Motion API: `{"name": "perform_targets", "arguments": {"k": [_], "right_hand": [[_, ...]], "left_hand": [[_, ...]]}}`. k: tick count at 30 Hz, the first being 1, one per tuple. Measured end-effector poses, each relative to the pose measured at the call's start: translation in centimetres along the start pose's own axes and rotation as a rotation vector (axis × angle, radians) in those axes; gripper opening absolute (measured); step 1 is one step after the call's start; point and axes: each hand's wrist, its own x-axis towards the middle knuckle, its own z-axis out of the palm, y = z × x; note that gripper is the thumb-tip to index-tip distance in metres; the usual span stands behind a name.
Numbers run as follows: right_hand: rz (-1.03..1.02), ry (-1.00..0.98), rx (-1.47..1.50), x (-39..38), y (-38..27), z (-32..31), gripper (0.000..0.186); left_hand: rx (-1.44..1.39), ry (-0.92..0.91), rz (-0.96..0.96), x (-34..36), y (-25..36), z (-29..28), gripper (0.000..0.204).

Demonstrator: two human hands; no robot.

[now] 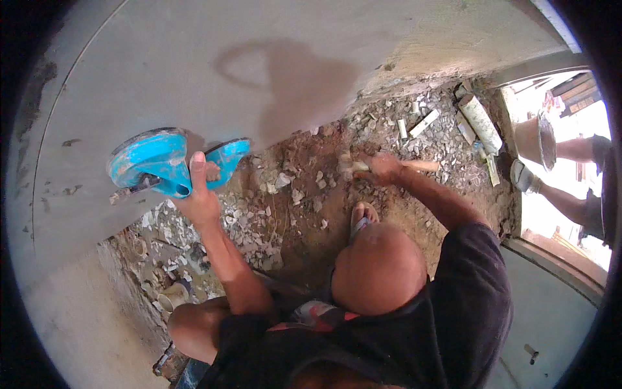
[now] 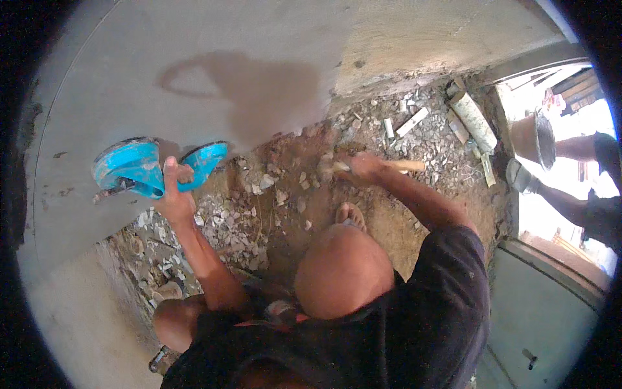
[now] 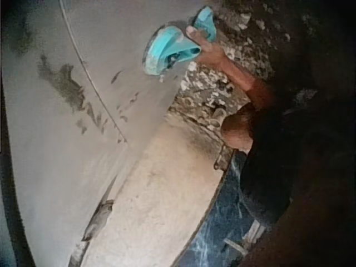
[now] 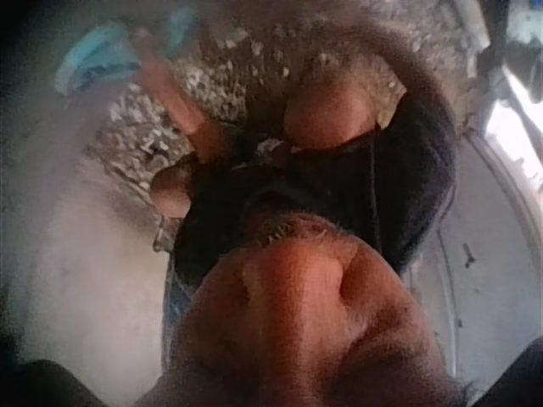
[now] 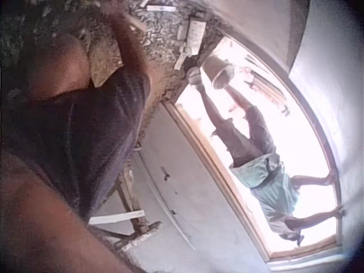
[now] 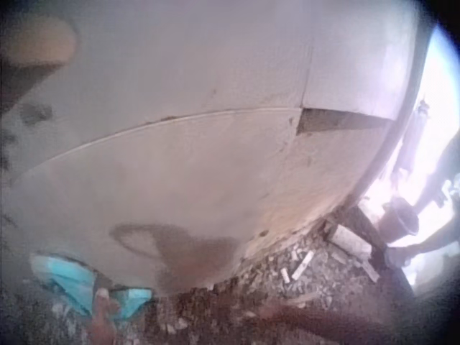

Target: The person applies mortar to the back of a tile using a trowel, places the tile onto a wall, and then uses a suction cup tool to adjust its position and a hammer to tap it into place.

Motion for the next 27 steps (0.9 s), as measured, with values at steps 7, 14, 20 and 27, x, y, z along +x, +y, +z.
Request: {"name": "perform_targets", "arguments": {"k": [7,14,20,27], "right_hand": [[-0.005,0.136,-0.149,7.3,3.4,2.9,0.057],[-0.086,0.061,-0.190,5.8,2.8,1.9,0.068],[0.012,0.201,-0.037,7.1,1.6,2.8,0.065],[-0.005,0.088,-0.227,8.9,5.2,3.9,0.060]], "left_hand": [[-0.020,-0.060,-0.009,0.0,-0.4,0.7,0.028],[-0.009,-0.003,0.011,-0.6,1.0,1.9,0.022],[0.032,0.030,-0.008,-0.3,1.1,1.1,0.023],[0.023,-0.022,-0.006,0.1,0.0,0.9,0.023]]}}
